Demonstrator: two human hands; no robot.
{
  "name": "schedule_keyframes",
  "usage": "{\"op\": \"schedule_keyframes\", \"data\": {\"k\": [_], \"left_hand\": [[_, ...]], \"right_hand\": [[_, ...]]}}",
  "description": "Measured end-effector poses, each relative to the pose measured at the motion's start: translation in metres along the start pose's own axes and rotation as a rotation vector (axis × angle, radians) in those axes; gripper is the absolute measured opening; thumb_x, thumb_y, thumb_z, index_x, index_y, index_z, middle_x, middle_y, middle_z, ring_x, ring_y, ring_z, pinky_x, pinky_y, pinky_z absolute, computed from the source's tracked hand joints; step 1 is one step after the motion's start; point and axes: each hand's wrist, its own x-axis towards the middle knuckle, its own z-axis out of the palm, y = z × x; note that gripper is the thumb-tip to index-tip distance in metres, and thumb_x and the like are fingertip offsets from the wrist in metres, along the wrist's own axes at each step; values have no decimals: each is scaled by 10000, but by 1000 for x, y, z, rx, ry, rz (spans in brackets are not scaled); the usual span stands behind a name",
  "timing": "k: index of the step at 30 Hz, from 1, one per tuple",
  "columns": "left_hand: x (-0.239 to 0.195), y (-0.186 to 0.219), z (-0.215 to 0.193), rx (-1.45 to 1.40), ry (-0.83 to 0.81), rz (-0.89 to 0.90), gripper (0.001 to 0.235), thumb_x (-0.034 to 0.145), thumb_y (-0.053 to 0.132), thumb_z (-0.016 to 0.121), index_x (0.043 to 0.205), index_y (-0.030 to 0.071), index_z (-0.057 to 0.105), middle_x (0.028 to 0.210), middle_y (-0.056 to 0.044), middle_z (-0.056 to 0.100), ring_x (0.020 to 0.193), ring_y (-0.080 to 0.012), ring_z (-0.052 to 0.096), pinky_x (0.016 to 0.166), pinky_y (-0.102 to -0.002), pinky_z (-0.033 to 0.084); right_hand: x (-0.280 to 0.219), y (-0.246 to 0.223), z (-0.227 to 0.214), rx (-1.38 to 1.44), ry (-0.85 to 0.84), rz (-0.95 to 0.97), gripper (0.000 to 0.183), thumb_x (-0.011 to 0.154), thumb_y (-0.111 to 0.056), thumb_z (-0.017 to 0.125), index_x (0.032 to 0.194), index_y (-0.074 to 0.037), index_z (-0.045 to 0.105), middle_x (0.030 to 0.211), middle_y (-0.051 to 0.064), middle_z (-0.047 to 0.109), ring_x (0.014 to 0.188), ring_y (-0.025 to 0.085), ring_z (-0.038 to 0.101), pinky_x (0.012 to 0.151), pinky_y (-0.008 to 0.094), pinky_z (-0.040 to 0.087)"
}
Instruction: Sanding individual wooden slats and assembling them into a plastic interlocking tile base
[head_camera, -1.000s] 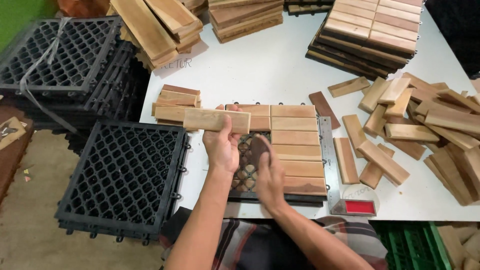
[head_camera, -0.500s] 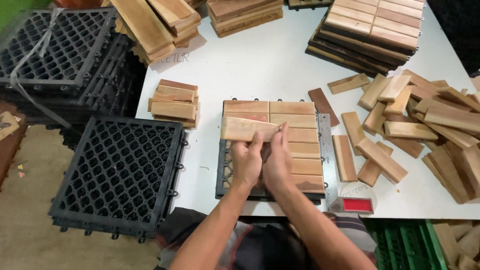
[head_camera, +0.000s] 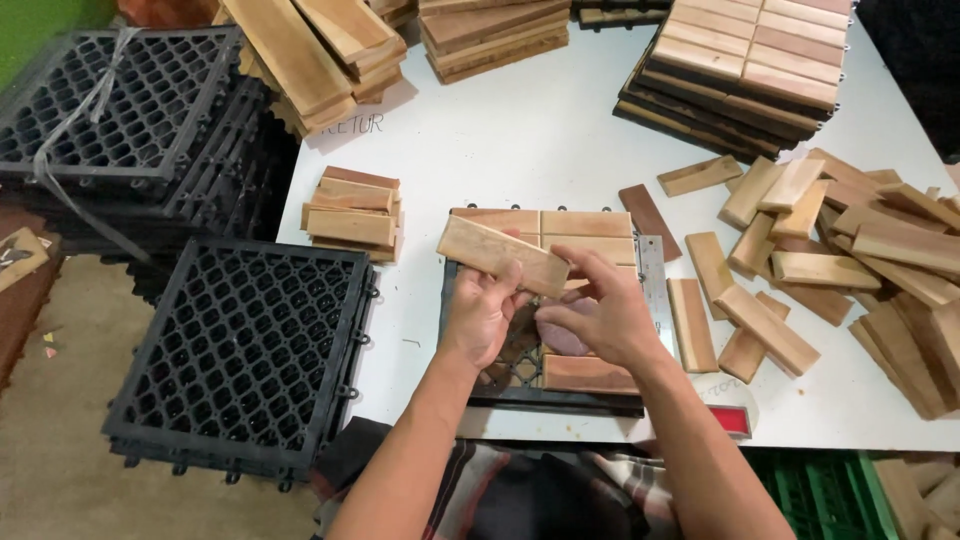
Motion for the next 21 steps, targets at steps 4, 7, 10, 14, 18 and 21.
{"op": "schedule_keyframes", "data": {"k": [4, 7, 10, 14, 18, 21], "left_hand": [[-6, 45, -8, 57, -1, -94, 377, 968, 172, 685, 1261, -51, 608, 1098, -148, 675, 960, -258, 717, 876, -476, 626], [9, 76, -39, 498, 103, 34, 292, 920, 109, 721, 1152, -62, 672, 913, -154, 712, 796, -232, 748, 745, -374, 665], [28, 66, -82, 808, 57, -177, 297, 820, 111, 815, 1034, -69, 715, 777, -130, 727, 640, -174, 729, 613, -284, 645], [55, 39, -108, 1500, 82, -244, 267, 843, 247, 802, 945, 7, 749, 764, -149, 729, 713, -273, 724, 652, -380, 601], [64, 19, -104, 1714, 104, -151, 391, 828, 234, 818, 1086, -39, 712, 1000, -237, 739, 967, -420, 740, 817, -519, 628], [80, 2, -115, 1816, 58, -120, 398, 816, 275, 825, 1049, -24, 706, 980, -236, 740, 949, -440, 740, 805, -546, 621]], "right_hand": [[11, 7, 4, -107, 82, 206, 744, 626, -168, 962, 1319, -231, 698, 816, -12, 674, 634, 49, 648, 637, 177, 595], [27, 28, 4, -141, -10, 77, 728, 622, -51, 925, 1305, -180, 708, 1148, 98, 726, 970, 236, 727, 802, 300, 615], [27, 54, 19, -422, -129, 65, 641, 681, -226, 928, 1285, -246, 717, 1174, -11, 657, 940, 252, 671, 832, 363, 616], [32, 85, 43, -669, -249, 3, 612, 697, -285, 894, 1273, -215, 697, 1108, 1, 616, 1079, 261, 614, 949, 390, 532], [39, 103, 54, -837, -220, 36, 596, 684, -292, 899, 1243, -200, 713, 1204, 46, 562, 1173, 294, 560, 1019, 372, 496], [42, 108, 48, -792, -229, 77, 398, 682, -312, 886, 1012, -158, 725, 1129, 65, 586, 1136, 311, 590, 962, 388, 504]]}}
